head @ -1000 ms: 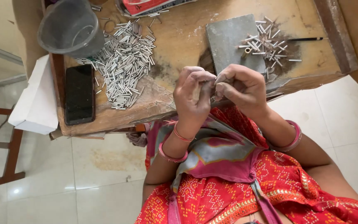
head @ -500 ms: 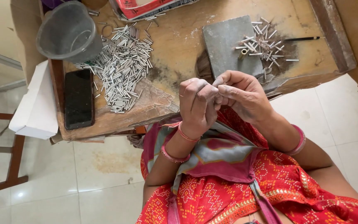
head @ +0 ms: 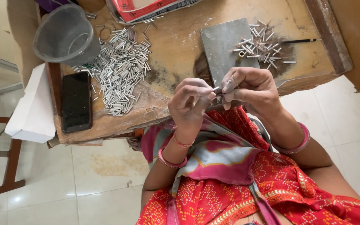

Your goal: Assembling or inspecting small metallic rod components at a workbench.

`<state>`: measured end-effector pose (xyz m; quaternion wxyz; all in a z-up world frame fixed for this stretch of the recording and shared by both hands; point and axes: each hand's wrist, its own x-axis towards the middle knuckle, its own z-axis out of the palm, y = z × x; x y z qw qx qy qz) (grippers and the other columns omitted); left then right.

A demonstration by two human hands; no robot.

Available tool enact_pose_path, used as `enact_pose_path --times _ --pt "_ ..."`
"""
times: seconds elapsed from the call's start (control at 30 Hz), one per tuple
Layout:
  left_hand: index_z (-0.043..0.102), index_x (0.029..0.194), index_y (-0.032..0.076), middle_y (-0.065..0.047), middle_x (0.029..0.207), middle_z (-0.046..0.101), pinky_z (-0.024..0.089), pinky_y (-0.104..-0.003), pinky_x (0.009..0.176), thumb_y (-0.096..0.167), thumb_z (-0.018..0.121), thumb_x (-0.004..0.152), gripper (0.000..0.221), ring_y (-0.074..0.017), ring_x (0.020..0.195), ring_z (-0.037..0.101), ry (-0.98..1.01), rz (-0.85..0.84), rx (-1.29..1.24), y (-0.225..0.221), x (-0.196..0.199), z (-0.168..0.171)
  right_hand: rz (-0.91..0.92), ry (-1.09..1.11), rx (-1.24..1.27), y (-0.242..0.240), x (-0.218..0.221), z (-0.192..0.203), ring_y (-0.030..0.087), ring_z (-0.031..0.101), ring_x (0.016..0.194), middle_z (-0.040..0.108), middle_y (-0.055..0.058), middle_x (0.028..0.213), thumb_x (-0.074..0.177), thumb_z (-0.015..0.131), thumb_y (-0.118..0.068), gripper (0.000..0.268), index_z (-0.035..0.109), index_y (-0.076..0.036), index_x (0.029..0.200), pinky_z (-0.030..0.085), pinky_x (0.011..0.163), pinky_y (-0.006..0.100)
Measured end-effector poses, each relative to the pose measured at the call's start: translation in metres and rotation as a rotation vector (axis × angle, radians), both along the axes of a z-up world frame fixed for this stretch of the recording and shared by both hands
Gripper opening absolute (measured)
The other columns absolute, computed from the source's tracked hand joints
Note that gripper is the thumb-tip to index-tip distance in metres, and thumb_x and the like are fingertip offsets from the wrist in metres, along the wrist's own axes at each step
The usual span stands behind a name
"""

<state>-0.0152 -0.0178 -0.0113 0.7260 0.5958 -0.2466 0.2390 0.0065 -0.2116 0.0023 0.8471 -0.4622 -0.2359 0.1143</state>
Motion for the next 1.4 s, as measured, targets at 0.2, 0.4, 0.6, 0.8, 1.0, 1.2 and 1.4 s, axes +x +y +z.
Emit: enact_pose_path --times 0.2,0.4,0.6,0.8,1.0,1.2,1.4 --pt "0.063 0.104 0.003 -0.011 0.113 0.069 0.056 -0.026 0.090 -0.017 0.067 0.096 0.022 -0.0117 0.101 0.066 0.272 -0.313 -0.308 -0.005 0.000 -0.018 -0.014 0.018 0.080 0.004 -0.004 -0.005 0.021 0.068 0.077 0.063 0.018 0.099 0.092 0.062 0.014 0.008 0.067 0.009 0.097 0.058 0.069 0.028" --pt "0.062 0.105 0.003 -0.013 0.112 0.070 0.057 -0.027 0.090 -0.017 0.066 0.097 0.022 -0.0135 0.100 0.068 0.298 -0.378 -0.353 -0.006 0.000 -0.023 -0.080 -0.015 0.005 0.004 -0.008 -0.004 0.019 0.067 0.078 0.062 0.017 0.100 0.091 0.062 0.013 0.008 0.066 0.010 0.097 0.057 0.068 0.027" --pt "0.063 0.105 0.003 -0.013 0.111 0.070 0.060 -0.028 0.086 -0.017 0.065 0.097 0.021 -0.0142 0.096 0.069 0.295 -0.427 -0.401 -0.007 0.000 -0.022 -0.180 -0.095 -0.067 0.010 -0.013 0.002 0.017 0.068 0.081 0.063 0.015 0.103 0.091 0.062 0.014 0.010 0.066 0.009 0.099 0.059 0.070 0.027" --pt "0.062 0.103 0.003 -0.012 0.112 0.069 0.056 -0.027 0.088 -0.019 0.067 0.094 0.025 -0.0138 0.100 0.066 0.245 -0.300 -0.321 -0.006 0.001 -0.022 -0.481 -0.529 -0.575 0.009 -0.018 0.018 0.012 0.071 0.079 0.069 0.013 0.099 0.089 0.069 0.010 0.010 0.069 0.006 0.098 0.058 0.069 0.024" --pt "0.063 0.101 0.002 -0.009 0.109 0.066 0.054 -0.026 0.091 -0.018 0.068 0.094 0.022 -0.0124 0.100 0.063 0.261 -0.328 -0.327 -0.006 0.002 -0.019 -0.516 -0.666 -0.707 0.011 -0.017 0.035 0.013 0.070 0.081 0.070 0.013 0.103 0.088 0.075 0.004 0.021 0.072 0.002 0.108 0.057 0.071 0.025" --pt "0.062 0.100 0.000 -0.009 0.102 0.066 0.053 -0.026 0.084 -0.013 0.068 0.097 0.014 -0.0118 0.092 0.063 0.355 -0.360 -0.387 -0.005 0.002 -0.016 -0.566 -0.799 -0.772 0.003 -0.019 0.041 0.017 0.067 0.082 0.066 0.014 0.102 0.086 0.076 0.003 0.027 0.072 0.002 0.112 0.055 0.071 0.028" --pt "0.065 0.100 0.000 -0.007 0.096 0.070 0.057 -0.027 0.084 -0.004 0.064 0.103 0.005 -0.0103 0.088 0.066 0.339 -0.335 -0.341 -0.016 0.001 -0.022 -0.595 -0.822 -0.856 0.008 -0.025 0.053 0.019 0.066 0.081 0.068 0.014 0.101 0.086 0.078 0.005 0.024 0.075 0.000 0.109 0.052 0.070 0.029"
